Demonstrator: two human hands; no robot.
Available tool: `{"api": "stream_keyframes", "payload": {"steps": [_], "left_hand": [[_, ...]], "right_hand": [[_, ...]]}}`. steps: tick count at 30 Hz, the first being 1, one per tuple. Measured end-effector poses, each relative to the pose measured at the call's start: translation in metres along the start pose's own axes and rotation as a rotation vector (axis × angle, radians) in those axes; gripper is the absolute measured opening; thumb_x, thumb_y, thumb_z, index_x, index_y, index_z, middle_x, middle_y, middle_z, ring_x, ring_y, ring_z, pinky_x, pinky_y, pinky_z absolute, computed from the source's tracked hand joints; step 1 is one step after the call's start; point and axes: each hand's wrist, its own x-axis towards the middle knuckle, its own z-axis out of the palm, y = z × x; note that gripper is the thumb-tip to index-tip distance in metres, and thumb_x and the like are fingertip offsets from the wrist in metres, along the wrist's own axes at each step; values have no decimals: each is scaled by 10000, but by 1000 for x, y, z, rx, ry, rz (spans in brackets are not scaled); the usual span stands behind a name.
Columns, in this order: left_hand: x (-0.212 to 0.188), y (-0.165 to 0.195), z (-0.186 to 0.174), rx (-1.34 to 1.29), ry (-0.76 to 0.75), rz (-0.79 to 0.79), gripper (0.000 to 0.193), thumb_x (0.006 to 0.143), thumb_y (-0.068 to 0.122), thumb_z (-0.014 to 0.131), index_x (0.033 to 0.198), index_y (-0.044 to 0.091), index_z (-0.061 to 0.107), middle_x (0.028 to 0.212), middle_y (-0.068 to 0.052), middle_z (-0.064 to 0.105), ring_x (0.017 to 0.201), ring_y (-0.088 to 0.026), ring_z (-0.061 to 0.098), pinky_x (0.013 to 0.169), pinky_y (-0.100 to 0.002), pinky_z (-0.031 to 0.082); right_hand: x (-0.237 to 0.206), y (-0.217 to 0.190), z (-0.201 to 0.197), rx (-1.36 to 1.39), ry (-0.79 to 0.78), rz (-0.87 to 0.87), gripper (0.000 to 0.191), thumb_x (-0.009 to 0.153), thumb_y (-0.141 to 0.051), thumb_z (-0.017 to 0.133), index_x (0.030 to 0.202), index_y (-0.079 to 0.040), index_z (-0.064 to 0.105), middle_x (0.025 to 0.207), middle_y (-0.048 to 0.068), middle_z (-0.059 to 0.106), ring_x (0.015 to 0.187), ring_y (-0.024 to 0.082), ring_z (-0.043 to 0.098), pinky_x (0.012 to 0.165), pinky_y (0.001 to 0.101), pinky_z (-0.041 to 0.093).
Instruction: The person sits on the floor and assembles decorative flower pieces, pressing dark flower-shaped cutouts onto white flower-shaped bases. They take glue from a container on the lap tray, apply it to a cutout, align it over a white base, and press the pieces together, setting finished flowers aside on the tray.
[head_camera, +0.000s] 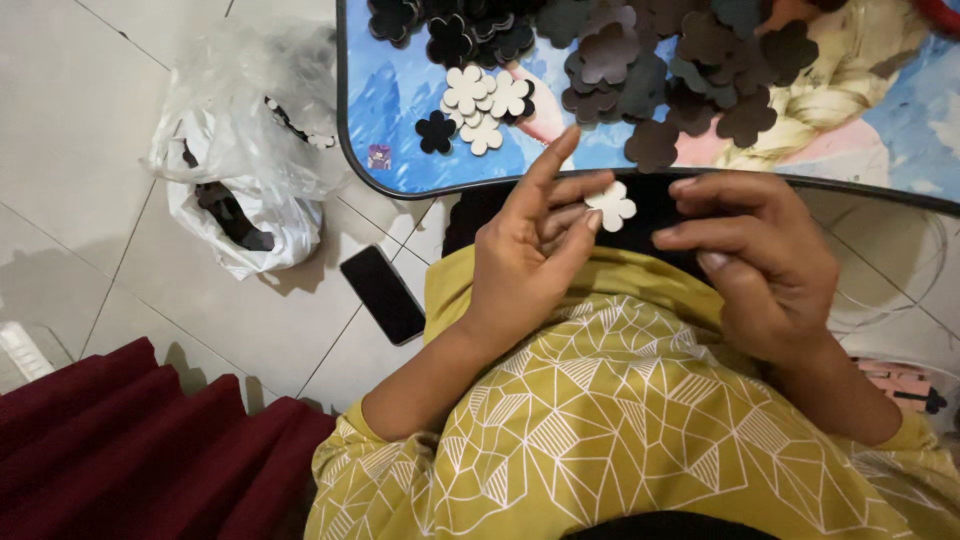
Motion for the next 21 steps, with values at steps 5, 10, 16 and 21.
{"api": "stream_keyframes", "payload": {"steps": [5,10,16,21], "left_hand": [[5,0,8,-63,-34,-51,889,1056,-39,555,1705,180,-13,1480,-225,603,1170,-77,604,980,-223,521],[8,-7,15,-213,-78,-95,944,1092,-54,497,1708,246,-153,1421,-239,633,1161,-113,634,1021,-253,524],[11,-13,20,-185,-82,-114,929,1100,-58,481,1701,241,-161,1387,-242,648,1185,-136,644,1047,-283,539],[12,-18,22,-203,-86,-116,908,1107,-47,459,1697,238,-169,1394,-235,644,1201,-145,649,1068,-303,551]], "right_hand": [[17,5,4,-311,-16,-217,334,871,37,604,1143,-64,771,1303,157,617,1183,291,583,1049,380,490],[28,2,4,-514,-31,-334,374,757,39,644,1091,-48,787,1261,168,624,1126,356,588,994,459,497],[32,4,3,-663,-25,-437,390,730,6,707,1109,-45,784,1256,154,625,1053,357,593,929,459,494],[33,9,1,-679,-35,-505,359,730,-19,729,1083,-52,785,1252,156,614,1027,340,594,911,467,484]]}}
